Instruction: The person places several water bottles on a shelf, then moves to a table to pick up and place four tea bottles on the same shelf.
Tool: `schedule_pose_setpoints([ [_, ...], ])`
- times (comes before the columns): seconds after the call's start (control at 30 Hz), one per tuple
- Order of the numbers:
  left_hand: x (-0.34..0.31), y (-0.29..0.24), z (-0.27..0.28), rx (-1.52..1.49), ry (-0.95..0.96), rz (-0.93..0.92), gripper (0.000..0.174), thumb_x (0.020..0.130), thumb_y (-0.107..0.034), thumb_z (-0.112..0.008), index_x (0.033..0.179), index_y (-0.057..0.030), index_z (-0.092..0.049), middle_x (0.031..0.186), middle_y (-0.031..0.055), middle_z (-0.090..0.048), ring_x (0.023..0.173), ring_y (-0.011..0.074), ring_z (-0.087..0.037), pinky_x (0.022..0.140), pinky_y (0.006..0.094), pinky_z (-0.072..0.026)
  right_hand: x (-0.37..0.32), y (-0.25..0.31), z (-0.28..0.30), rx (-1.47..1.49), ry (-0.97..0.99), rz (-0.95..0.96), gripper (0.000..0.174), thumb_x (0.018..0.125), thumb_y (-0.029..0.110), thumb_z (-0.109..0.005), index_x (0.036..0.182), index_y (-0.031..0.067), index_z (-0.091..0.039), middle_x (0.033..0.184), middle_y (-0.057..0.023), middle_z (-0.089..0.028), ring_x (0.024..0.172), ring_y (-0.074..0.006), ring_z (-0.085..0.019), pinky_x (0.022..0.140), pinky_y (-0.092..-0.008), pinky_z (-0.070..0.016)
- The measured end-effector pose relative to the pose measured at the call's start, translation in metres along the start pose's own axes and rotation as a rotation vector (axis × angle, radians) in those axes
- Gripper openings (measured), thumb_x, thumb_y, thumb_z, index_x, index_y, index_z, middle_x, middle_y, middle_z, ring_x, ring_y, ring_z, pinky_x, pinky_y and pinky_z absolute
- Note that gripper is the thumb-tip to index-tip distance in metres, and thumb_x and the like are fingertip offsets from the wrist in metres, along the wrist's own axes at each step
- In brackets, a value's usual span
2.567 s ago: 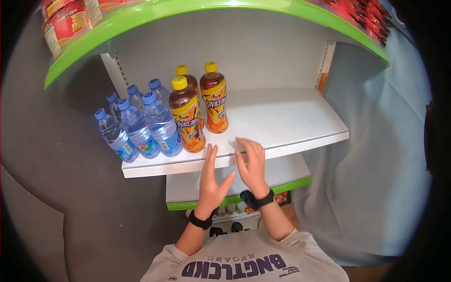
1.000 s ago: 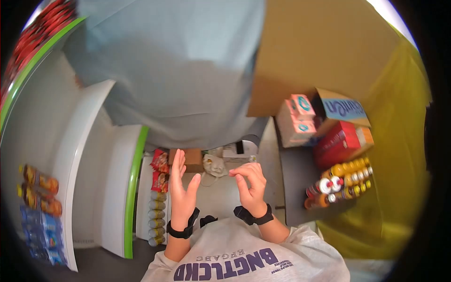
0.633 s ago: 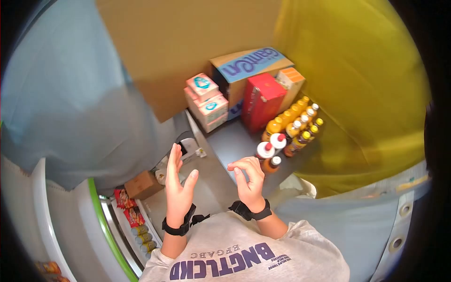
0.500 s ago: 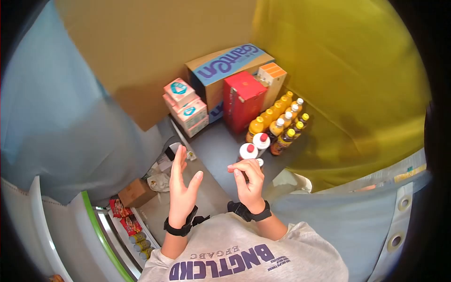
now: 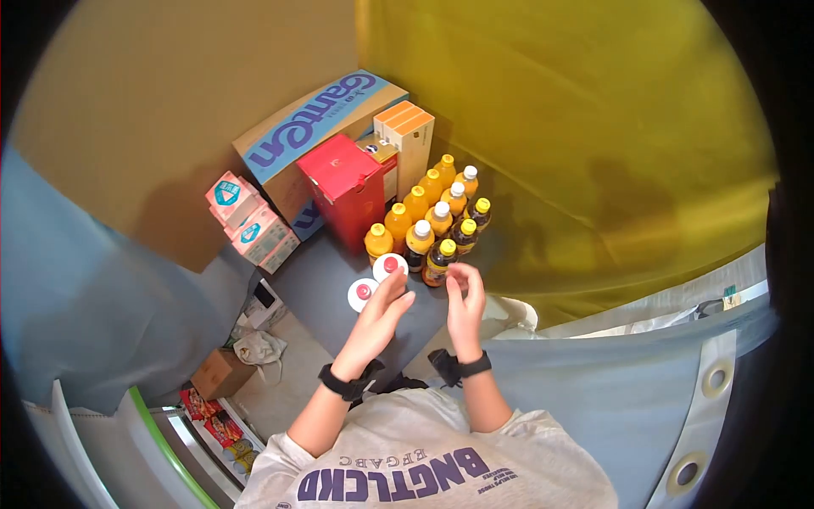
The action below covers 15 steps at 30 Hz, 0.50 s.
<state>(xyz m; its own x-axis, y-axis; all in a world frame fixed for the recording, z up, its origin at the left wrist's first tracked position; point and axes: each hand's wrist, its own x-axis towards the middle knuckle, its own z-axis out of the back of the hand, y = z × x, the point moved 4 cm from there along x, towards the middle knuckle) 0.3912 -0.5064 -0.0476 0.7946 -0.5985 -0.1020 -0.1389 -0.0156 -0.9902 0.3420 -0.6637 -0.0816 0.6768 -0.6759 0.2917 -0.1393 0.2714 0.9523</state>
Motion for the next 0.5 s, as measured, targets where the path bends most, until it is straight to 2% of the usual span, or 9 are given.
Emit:
schedule_pose_setpoints([
  [0.03,0.011,0.004,-0.008,0.002,0.005,0.008,0.055,0.096,-0.019,-0.050,0.144,-0.0011,-0.031,0.143,0.0158,-0.040,0.132,0.0251,-0.040,0.109,0.0362,-0.0307,0.009,-0.040,0.004,-0.038,0.024,-0.122,0.029,0.085,0.007,-0.062,0.112,0.0000,-0.054,0.108,-0.0161,-0.059,0.088,-0.0271,-0.059,0.087,-0.0373,-0.0459],
  [0.07,0.021,0.013,-0.016,-0.090,0.035,0.122,0.054,0.096,-0.022,-0.050,0.143,-0.0004,-0.032,0.143,0.0154,-0.041,0.131,0.0244,-0.040,0.109,0.0357,-0.0314,0.015,-0.068,0.006,-0.039,0.020,-0.130,0.029,0.085,0.007,-0.062,0.112,0.0000,-0.054,0.108,-0.0161,-0.059,0.088,-0.0271,-0.059,0.087,-0.0373,-0.0459],
  [0.1,0.029,0.023,-0.024,-0.183,0.062,0.236,0.054,0.097,-0.025,-0.049,0.143,0.0002,-0.034,0.142,0.0150,-0.041,0.131,0.0237,-0.040,0.108,0.0352,-0.0322,0.020,-0.091,0.009,-0.219,0.017,-0.119,0.035,0.084,0.010,-0.064,0.116,0.0000,-0.051,0.110,-0.0176,-0.058,0.092,-0.0291,-0.059,0.088,-0.0379,-0.0462],
  [0.13,0.037,0.033,-0.028,-0.182,0.060,0.242,0.054,0.097,-0.025,-0.049,0.143,0.0002,-0.034,0.142,0.0150,-0.041,0.131,0.0237,-0.040,0.108,0.0352,-0.0322,0.025,-0.102,0.010,-0.396,0.018,-0.105,0.041,0.084,0.012,-0.065,0.119,-0.0001,-0.049,0.112,-0.0192,-0.057,0.097,-0.0311,-0.059,0.088,-0.0386,-0.0466],
  [0.17,0.044,0.045,-0.031,-0.239,0.039,0.327,0.055,0.096,-0.025,-0.050,0.142,0.0003,-0.034,0.141,0.0147,-0.042,0.130,0.0230,-0.041,0.108,0.0346,-0.0324,0.030,-0.114,0.011,-0.418,0.037,-0.123,0.051,0.080,0.019,-0.071,0.121,-0.0003,-0.047,0.116,-0.0203,-0.056,0.104,-0.0339,-0.057,0.090,-0.0401,-0.0458],
  [0.2,0.050,0.053,-0.033,-0.295,0.016,0.411,0.055,0.096,-0.026,-0.050,0.142,0.0005,-0.035,0.140,0.0143,-0.043,0.130,0.0223,-0.041,0.108,0.0339,-0.0327,0.035,-0.116,0.009,-0.414,0.042,-0.126,0.051,0.080,0.019,-0.071,0.121,-0.0003,-0.047,0.116,-0.0203,-0.056,0.104,-0.0339,-0.057,0.090,-0.0401,-0.0458],
  [0.27,0.057,0.062,-0.037,-0.240,-0.011,0.395,0.056,0.095,-0.025,-0.051,0.142,0.0001,-0.035,0.139,0.0135,-0.043,0.130,0.0211,-0.040,0.108,0.0341,-0.0324,0.041,-0.121,0.000,-0.349,0.118,-0.164,0.059,0.076,0.027,-0.075,0.121,0.0004,-0.047,0.120,-0.0210,-0.055,0.108,-0.0357,-0.055,0.093,-0.0412,-0.0436],
  [0.4,0.063,0.072,-0.038,-0.168,-0.029,0.393,0.058,0.094,-0.025,-0.051,0.143,0.0006,-0.034,0.140,0.0125,-0.042,0.130,0.0199,-0.039,0.107,0.0342,-0.0313,0.041,-0.120,-0.011,-0.432,0.092,-0.139,0.068,0.072,0.035,-0.079,0.122,0.0011,-0.047,0.119,-0.0204,-0.054,0.108,-0.0369,-0.053,0.093,-0.0428,-0.0433],
  [0.5,0.061,0.084,-0.040,-0.147,-0.039,0.398,0.059,0.093,-0.025,-0.050,0.143,0.0008,-0.032,0.142,0.0122,-0.040,0.130,0.0195,-0.039,0.107,0.0342,-0.0307,0.042,-0.122,-0.011,-0.566,0.064,-0.024,0.072,0.069,0.038,-0.080,0.123,0.0028,-0.047,0.113,-0.0170,-0.053,0.106,-0.0363,-0.053,0.088,-0.0437,-0.0451],
])
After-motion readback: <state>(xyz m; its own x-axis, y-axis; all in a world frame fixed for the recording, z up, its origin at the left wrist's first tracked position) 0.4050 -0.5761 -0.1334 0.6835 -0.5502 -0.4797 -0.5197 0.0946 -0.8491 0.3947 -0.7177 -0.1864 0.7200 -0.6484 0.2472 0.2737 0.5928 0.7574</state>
